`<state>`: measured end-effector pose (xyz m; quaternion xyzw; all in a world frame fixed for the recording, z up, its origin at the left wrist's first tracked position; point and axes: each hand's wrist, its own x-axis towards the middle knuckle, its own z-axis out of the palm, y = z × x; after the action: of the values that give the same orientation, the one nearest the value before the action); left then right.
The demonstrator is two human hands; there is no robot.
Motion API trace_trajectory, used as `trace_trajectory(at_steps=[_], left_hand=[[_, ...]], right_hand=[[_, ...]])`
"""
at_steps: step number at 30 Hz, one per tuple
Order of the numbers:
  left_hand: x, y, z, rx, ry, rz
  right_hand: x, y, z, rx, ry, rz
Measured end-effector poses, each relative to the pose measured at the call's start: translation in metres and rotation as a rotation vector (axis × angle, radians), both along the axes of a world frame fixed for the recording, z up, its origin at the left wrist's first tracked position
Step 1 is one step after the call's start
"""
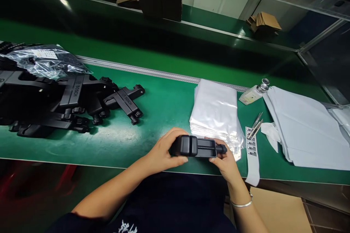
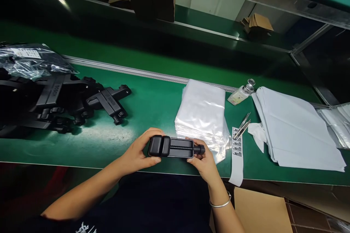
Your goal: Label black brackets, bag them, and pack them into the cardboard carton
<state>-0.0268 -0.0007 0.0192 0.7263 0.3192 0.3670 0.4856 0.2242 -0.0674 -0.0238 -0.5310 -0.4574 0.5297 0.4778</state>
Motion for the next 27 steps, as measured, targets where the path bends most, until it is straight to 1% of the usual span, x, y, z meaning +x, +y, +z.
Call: trace_trajectory(at_steps=[2,4,6,9,10,11,12,13,15,16,17,18,19,21,22,24,26,27], left_hand=[[0.001,-0.003,-0.005,-0.072,-0.031,0.066],[0.0,-0.007,-0.011,-0.173,-0.083,0.158],[-0.001,-0.009,-0.016,-0.289,-0.153,0.224],[-0.004,-0.009,-0.02,-0.412,-0.222,0.244],[-0.004,-0.008,-0.019,-0.427,-0.225,0.24],[-0.005,-0.008,-0.018,-0.421,-0.217,0.241],[-0.005,-0.008,-0.017,-0.396,-0.196,0.242],[-0.005,-0.007,-0.015,-0.352,-0.164,0.241],[-0.004,-0.007,-0.013,-0.257,-0.079,0.227],[-0.004,-0.006,-0.013,-0.234,-0.044,0.222],[-0.003,-0.006,-0.014,-0.237,-0.026,0.224],[-0.003,-0.005,-0.016,-0.264,-0.03,0.234],[-0.003,-0.004,-0.017,-0.305,-0.046,0.25],[-0.003,-0.004,-0.02,-0.37,-0.078,0.28],[-0.003,-0.004,-0.02,-0.371,-0.079,0.291],[-0.005,-0.004,-0.017,-0.301,-0.044,0.291],[-0.006,-0.004,-0.012,-0.207,0.007,0.268],[-0.006,-0.003,-0.011,-0.187,0.024,0.256]], right_hand=[[0.0,-0.002,0.005,-0.013,-0.055,0.04],[0.0,-0.006,0.015,0.035,-0.126,0.073],[0.002,-0.009,0.026,0.17,-0.233,0.07],[0.007,-0.011,0.041,0.403,-0.458,0.056],[0.008,-0.01,0.044,0.443,-0.514,0.057],[0.009,-0.009,0.046,0.444,-0.542,0.051],[0.009,-0.008,0.047,0.401,-0.54,0.043],[0.009,-0.006,0.046,0.316,-0.508,0.039],[0.008,-0.003,0.044,0.095,-0.377,0.055],[0.007,-0.002,0.043,0.008,-0.294,0.064],[0.006,-0.001,0.041,-0.034,-0.224,0.068],[0.006,-0.002,0.04,-0.032,-0.188,0.066],[0.005,-0.003,0.04,0.001,-0.198,0.054],[0.006,-0.005,0.04,0.077,-0.298,0.032],[0.006,-0.006,0.04,0.096,-0.35,0.03],[0.007,-0.006,0.041,0.08,-0.394,0.049],[0.008,-0.003,0.042,0.035,-0.391,0.103],[0.009,-0.002,0.043,0.018,-0.406,0.128]])
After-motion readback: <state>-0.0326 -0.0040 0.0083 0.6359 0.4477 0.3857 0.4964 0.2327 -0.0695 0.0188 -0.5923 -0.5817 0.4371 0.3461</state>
